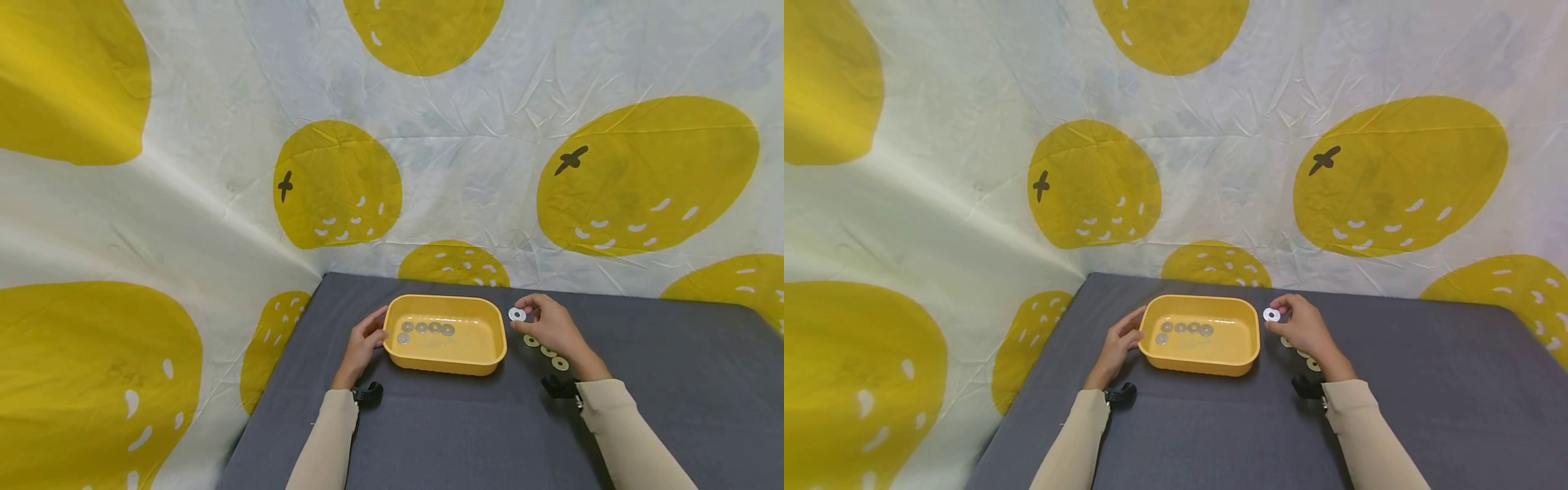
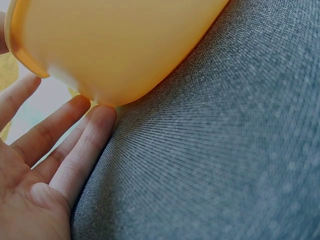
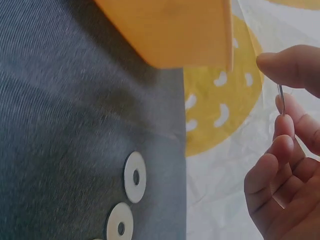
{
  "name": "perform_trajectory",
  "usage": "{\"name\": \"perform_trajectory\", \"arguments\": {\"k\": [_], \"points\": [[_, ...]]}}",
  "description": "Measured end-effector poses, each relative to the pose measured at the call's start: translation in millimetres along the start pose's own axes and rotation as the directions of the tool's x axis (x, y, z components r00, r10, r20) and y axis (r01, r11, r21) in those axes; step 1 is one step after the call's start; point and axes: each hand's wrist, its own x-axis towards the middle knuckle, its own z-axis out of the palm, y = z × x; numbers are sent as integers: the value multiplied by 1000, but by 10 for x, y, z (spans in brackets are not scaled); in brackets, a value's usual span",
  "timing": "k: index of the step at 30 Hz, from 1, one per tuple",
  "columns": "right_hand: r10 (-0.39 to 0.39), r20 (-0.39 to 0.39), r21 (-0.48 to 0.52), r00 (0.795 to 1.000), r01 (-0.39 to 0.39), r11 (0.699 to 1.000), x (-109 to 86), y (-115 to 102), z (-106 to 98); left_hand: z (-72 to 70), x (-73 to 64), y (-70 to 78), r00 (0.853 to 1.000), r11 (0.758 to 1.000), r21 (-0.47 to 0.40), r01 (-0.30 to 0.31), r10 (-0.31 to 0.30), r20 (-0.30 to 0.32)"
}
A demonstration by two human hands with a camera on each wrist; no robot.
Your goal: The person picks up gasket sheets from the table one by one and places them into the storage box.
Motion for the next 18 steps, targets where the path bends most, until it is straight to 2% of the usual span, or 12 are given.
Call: {"name": "perform_trajectory", "arguments": {"k": [18], "points": [[-83,9,43,997,82,996,58,-359,139,-11,1,-23,1000,1000,-9,-18,18,5]]}}
